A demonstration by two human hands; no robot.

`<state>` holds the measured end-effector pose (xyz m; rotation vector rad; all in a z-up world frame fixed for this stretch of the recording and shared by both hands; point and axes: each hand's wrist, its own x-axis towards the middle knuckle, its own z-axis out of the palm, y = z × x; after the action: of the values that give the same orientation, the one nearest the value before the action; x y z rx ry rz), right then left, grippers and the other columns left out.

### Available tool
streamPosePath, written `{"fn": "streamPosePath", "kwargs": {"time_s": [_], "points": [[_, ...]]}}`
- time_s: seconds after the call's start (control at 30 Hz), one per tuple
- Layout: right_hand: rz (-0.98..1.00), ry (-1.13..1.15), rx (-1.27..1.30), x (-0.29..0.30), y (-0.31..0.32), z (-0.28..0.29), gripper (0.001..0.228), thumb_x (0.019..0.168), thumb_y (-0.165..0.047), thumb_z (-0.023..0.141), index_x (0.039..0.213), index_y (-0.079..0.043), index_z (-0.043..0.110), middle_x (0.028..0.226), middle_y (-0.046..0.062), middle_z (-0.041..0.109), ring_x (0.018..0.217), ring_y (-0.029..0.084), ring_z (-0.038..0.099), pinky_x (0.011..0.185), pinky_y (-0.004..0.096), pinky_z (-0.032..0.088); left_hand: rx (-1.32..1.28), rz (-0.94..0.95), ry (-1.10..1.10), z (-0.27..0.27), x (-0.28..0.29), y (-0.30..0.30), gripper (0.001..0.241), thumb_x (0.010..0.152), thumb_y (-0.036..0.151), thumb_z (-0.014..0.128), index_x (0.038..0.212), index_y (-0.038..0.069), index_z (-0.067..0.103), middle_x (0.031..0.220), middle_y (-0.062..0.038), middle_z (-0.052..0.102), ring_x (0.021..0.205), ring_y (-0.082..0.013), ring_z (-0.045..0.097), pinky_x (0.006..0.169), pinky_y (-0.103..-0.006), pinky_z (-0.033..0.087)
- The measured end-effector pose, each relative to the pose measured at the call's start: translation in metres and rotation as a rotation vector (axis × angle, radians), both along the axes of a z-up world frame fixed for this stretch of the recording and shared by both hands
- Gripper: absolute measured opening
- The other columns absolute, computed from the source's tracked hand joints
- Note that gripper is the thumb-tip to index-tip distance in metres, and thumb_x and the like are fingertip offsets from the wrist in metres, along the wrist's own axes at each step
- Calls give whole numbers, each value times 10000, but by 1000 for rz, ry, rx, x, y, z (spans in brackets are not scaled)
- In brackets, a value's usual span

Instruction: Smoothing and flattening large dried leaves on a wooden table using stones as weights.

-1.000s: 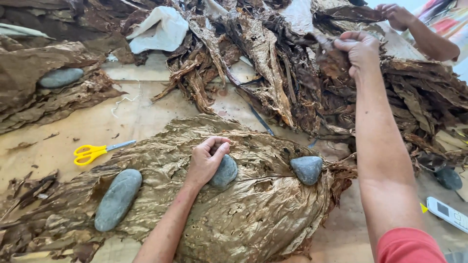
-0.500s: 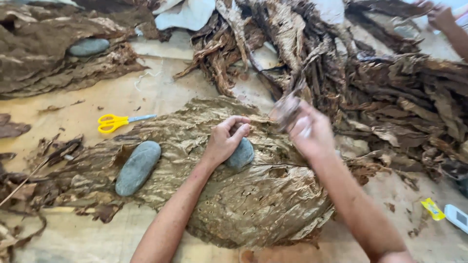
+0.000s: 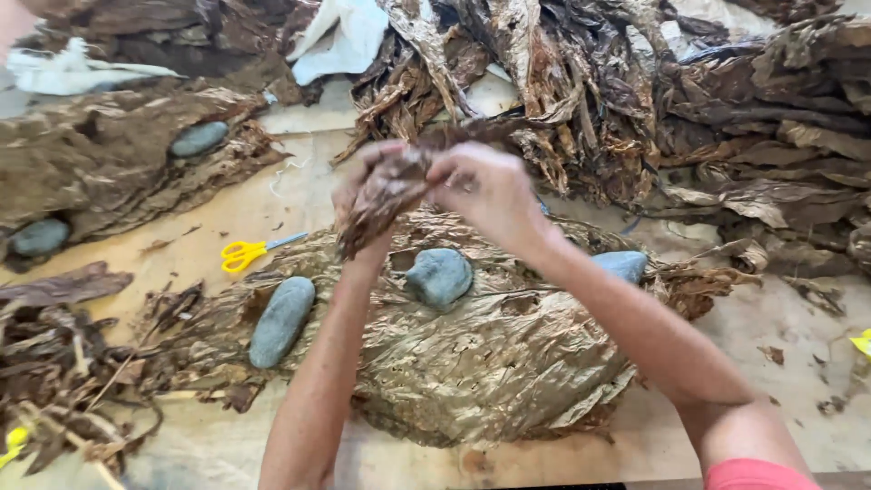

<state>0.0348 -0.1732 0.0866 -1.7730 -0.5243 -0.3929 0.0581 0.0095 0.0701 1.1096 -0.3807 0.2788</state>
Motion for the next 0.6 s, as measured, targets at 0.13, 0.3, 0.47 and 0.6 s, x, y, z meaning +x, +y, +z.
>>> {"fn": "streamPosePath", "kwargs": {"time_s": [0.13,0.3,0.47,0.6], "points": [[-271,-139,-201,18,4,93,138,945,-186,801,932,-233,672,1089,-15,598,933,125,521,840,265,497,271,367,-184,83,-2,9,260,887,318,811,966,88,719,884,38,692,845,-76,559,724,-277,486],[-29,-136,254,25,4,163,147,1016,-77,723,1110,-144,633,1039,-4,721,879,120,736,687,244,681,407,352,-479,176,-1,32,161,993,177,687,877,65,690,766,-20,701,665,-76,628,552,-234,568],[141,22,496,16,10,164,341,956,-306,782,1225,-188,611,1078,-46,782,893,155,835,634,353,728,525,388,-495,198,-13,48,208,1020,224,668,865,88,699,747,8,714,623,-41,598,529,-208,514],[264,313,758,-2,9,143,123,1067,-93,612,1091,-66,494,965,128,738,749,222,778,588,331,715,592,423,-414,194,-15,55,150,997,248,715,952,106,694,782,21,735,625,-34,630,542,-203,539]]}}
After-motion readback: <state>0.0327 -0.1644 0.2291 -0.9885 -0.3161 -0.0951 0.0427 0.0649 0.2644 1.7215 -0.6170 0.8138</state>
